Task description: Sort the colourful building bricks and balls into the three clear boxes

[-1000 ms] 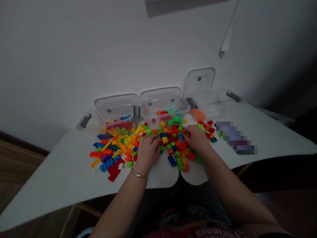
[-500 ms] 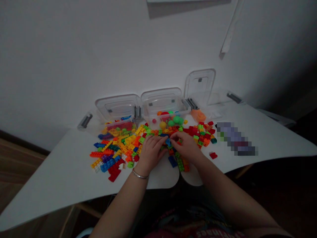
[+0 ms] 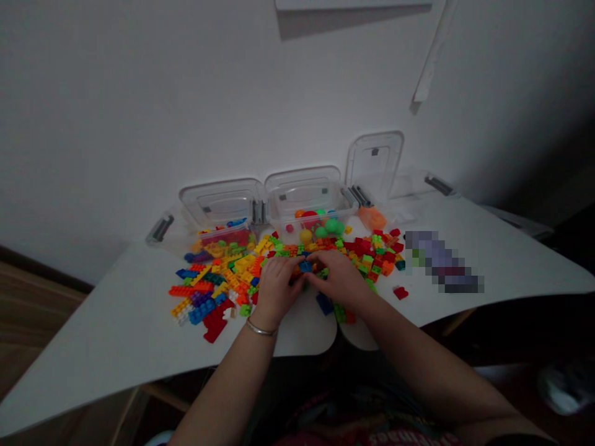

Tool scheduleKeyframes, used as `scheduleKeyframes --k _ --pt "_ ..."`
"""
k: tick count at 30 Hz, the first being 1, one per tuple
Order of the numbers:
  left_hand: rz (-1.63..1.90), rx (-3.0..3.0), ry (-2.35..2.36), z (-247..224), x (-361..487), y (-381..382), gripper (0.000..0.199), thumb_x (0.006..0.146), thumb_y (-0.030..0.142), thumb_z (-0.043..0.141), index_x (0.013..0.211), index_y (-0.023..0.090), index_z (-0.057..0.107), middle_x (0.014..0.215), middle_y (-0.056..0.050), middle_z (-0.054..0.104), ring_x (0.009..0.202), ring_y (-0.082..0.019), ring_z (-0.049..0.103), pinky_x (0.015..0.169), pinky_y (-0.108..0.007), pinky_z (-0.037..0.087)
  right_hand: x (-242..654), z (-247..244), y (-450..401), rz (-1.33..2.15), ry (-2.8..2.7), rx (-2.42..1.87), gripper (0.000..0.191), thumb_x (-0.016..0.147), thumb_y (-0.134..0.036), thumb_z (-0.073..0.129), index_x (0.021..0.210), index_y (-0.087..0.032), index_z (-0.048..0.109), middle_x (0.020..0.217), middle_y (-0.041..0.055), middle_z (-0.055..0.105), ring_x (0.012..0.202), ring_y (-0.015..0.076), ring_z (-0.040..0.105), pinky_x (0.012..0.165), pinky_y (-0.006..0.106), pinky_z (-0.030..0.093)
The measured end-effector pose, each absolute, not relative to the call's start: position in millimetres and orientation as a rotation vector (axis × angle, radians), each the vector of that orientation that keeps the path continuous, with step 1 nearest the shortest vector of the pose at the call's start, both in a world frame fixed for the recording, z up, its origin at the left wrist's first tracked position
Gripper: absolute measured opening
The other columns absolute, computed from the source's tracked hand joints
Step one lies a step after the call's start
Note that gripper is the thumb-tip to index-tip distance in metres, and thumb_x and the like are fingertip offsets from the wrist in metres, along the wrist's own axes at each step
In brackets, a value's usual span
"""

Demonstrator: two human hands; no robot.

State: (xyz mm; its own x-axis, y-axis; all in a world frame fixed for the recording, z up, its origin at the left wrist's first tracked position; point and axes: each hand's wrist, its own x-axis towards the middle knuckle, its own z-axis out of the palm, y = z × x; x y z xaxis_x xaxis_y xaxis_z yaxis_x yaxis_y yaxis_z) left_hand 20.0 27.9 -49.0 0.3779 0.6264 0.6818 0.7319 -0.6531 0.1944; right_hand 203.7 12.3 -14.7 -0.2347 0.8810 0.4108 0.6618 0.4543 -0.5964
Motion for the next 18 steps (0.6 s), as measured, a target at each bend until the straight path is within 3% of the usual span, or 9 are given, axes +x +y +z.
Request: scheduleKeyframes --k 4,9,18 --pt "-1.123 -2.473 -1.289 -47 21 27 0.033 0.086 0.017 0.057 0.119 0.019 0.058 0.105 -0.009 0.068 0.098 -0.025 0.062 0.089 -0.042 0.048 220 14 33 0.317 -1.853 -1.207 0.028 0.084 -0.027 0.061 0.111 -0.022 0.067 0.109 0.0063 0.07 0.103 0.0212 0.062 0.094 0.038 0.048" --pt "-1.095 -2.479 -1.331 -45 22 26 0.03 0.085 0.014 0.054 0.113 0.02 0.06 0.105 -0.008 0.069 0.099 -0.025 0.061 0.09 -0.044 0.047 236 46 79 0.225 -1.626 -1.239 0.032 0.085 -0.031 0.057 0.114 -0.023 0.068 0.108 0.0055 0.07 0.091 0.0193 0.063 0.085 0.036 0.051" --pt "-1.015 -2.542 -1.288 -45 19 29 0.02 0.086 0.014 0.054 0.099 0.022 0.068 0.108 -0.007 0.069 0.1 -0.023 0.061 0.09 -0.044 0.046 198 47 118 0.227 -1.847 -1.393 0.036 0.089 -0.032 0.057 0.121 -0.02 0.067 0.11 0.0078 0.073 0.1 0.0216 0.064 0.094 0.037 0.047"
